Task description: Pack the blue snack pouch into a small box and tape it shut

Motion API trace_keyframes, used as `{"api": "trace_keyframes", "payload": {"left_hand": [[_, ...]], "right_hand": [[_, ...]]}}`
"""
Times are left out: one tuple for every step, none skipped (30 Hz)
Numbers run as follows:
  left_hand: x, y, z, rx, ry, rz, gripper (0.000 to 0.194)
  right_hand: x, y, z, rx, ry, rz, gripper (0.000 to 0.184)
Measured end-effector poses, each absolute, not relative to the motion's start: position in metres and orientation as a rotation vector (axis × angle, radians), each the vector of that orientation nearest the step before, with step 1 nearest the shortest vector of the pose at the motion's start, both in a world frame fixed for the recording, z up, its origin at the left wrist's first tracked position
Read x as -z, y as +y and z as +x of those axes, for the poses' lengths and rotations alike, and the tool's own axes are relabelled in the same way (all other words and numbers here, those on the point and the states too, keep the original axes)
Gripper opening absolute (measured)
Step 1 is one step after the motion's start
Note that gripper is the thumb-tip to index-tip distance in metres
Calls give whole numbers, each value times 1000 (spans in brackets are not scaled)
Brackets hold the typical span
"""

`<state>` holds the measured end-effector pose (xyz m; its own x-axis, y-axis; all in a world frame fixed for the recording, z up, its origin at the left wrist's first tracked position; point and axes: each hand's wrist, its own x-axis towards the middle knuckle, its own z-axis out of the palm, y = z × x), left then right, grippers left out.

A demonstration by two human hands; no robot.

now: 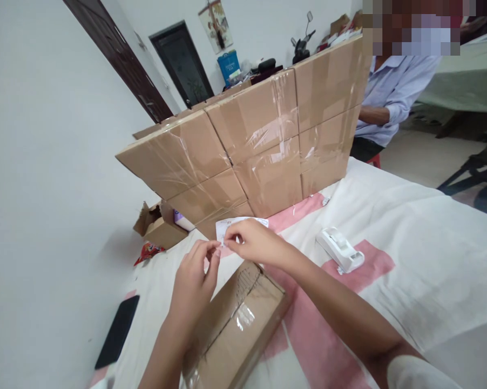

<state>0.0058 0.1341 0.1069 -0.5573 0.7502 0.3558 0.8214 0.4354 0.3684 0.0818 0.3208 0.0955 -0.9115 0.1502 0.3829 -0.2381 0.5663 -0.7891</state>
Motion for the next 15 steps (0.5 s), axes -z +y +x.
{"api": "trace_keyframes", "payload": {"left_hand": [[-105,133,10,775,-2582,-1350,31],[-102,132,16,757,-2641,-1305,38],[-97,130,22,709,-2719,-1287,46],[-90,127,29,632,-2803,-1296,53],[-83,124,36,536,-2879,-1321,57],[-75,120,41,438,-2935,-1346,61],[-68,115,45,355,-2971,-1365,64],[-62,111,46,302,-2992,-1369,66],[-57,106,45,277,-3005,-1360,66],[-55,103,42,273,-3012,-1356,65],[-54,100,38,279,-3018,-1373,63],[-55,98,33,287,-3021,-1410,60],[-56,97,28,290,-3013,-1462,57],[-58,97,23,282,-2994,-1524,54],[-60,98,20,266,-2965,-1594,51]], "right_hand": [[-97,324,84,-1251,-2366,10,17],[-98,331,87,-1220,-2346,-31,17],[-98,338,91,-1203,-2338,-53,17],[-96,347,95,-1190,-2348,-63,18],[-93,356,101,-1174,-2379,-56,19],[-88,363,108,-1151,-2427,-31,21],[-81,370,115,-1127,-2488,8,22],[-72,374,123,-1113,-2553,53,24],[-61,377,130,-1117,-2614,103,25],[-50,379,138,-1143,-2656,145,27],[-37,380,145,-1191,-2682,180,29],[-26,380,151,-1245,-2693,202,32],[-15,380,157,-1289,-2698,206,36],[-5,379,161,-1314,-2704,195,41],[3,378,164,-1328,-2716,177,47]]}}
